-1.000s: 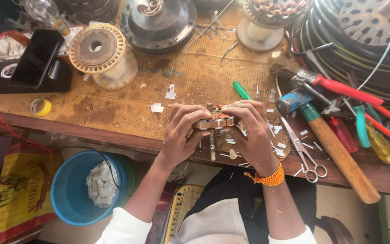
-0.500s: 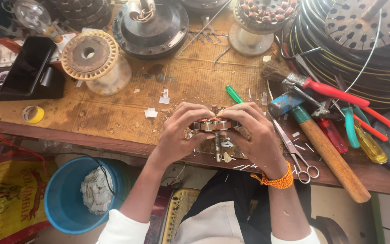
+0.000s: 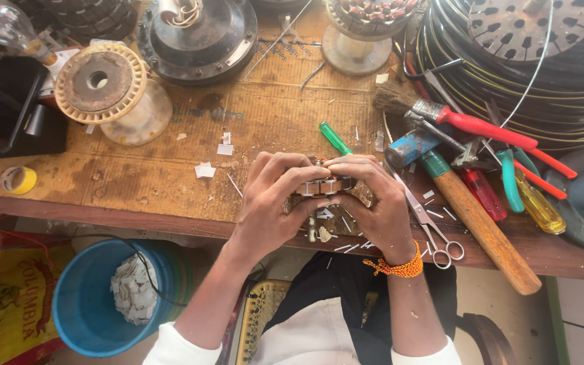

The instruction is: The person inserts small white insulating pieces into slots of a copper-wound motor rotor. They cut a white insulating strip with scissors, fold it, and insert it into the rotor. The person also handles a thin wire, cutting and folding it, then inserting it into the rotor assembly.

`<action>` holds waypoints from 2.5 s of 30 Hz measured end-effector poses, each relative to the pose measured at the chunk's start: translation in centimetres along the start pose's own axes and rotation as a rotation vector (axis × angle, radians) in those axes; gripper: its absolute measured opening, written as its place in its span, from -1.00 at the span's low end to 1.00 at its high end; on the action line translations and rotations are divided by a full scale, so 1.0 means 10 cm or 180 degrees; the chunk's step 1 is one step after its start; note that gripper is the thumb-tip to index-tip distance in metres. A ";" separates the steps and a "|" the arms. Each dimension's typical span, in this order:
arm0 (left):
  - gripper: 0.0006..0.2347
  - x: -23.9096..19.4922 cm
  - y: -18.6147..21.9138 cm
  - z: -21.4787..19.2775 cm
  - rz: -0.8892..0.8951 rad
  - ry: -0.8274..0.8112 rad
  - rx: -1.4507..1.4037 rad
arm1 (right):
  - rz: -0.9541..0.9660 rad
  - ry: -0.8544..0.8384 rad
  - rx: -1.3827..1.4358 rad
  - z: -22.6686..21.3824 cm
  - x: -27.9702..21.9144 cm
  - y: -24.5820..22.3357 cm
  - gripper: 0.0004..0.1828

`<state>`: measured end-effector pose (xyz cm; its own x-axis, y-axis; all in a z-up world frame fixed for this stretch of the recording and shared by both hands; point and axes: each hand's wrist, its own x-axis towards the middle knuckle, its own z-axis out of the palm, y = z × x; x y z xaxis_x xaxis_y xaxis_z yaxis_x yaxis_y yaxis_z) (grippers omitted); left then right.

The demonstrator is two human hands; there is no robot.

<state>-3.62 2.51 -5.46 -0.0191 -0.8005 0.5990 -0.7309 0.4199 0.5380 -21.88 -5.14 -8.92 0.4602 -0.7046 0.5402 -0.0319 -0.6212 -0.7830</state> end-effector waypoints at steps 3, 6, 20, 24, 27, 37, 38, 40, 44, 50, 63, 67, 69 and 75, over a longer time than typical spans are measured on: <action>-0.63 -0.02 -0.06 0.01 0.0012 -0.0001 -0.0143 | -0.0080 -0.0048 0.0062 -0.01 0.01 0.00 -0.54; -0.65 -0.08 -0.10 0.03 0.0007 0.0157 -0.0297 | -0.0140 -0.0114 0.0047 0.01 0.01 -0.01 -0.56; -0.69 -0.31 -0.68 0.02 0.0076 0.0262 -0.1078 | -0.0856 -0.0238 -0.0744 0.27 0.13 -0.05 -0.51; -0.69 -0.35 -0.73 0.01 0.0163 0.0142 -0.0907 | -0.0593 -0.0177 -0.0411 0.29 0.13 -0.07 -0.48; -0.66 -0.33 -0.70 0.00 0.0037 0.0198 -0.0926 | -0.0173 0.0079 -0.0105 0.26 0.12 -0.07 -0.25; -0.59 -0.27 -0.29 -0.26 0.0019 0.0185 -0.0243 | -0.0468 -0.0227 -0.0097 0.22 0.15 0.00 -0.48; -0.60 -0.26 -0.27 -0.27 -0.0051 0.0124 -0.0211 | -0.0497 -0.0248 -0.0096 0.23 0.15 -0.01 -0.50; -0.61 -0.22 -0.24 -0.28 -0.0099 0.0010 -0.0119 | -0.0514 -0.0261 -0.0095 0.21 0.16 -0.02 -0.55; -0.61 -0.17 -0.23 -0.24 -0.0024 -0.0109 0.0043 | -0.0494 -0.0177 -0.0140 0.24 0.16 -0.05 -0.57; -0.58 -0.27 -0.42 -0.17 0.0107 0.0086 -0.0083 | -0.0607 -0.0232 -0.0274 0.33 0.15 0.04 -0.59; -0.67 -0.14 -0.44 -0.09 -0.2056 0.1645 -0.3835 | -0.0354 0.0378 0.0604 -0.19 -0.37 -0.22 -0.61; -0.70 -0.17 -0.26 -0.08 -0.2847 0.1322 -0.4067 | -0.0484 0.0563 0.0646 -0.18 -0.42 -0.37 -0.67; -0.71 -0.23 -0.16 0.00 -0.2942 0.1122 -0.4112 | -0.0404 0.0601 0.0312 -0.17 -0.43 -0.45 -0.68; -0.68 -0.35 0.11 0.29 -0.3383 0.1026 -0.4715 | 0.0345 0.0509 -0.0700 -0.13 -0.42 -0.66 -0.42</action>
<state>-6.34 4.57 -8.67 0.2369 -0.9183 -0.3173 0.7785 -0.0160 0.6274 -24.79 1.50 -5.62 0.2985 -0.8051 0.5125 -0.2727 -0.5865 -0.7626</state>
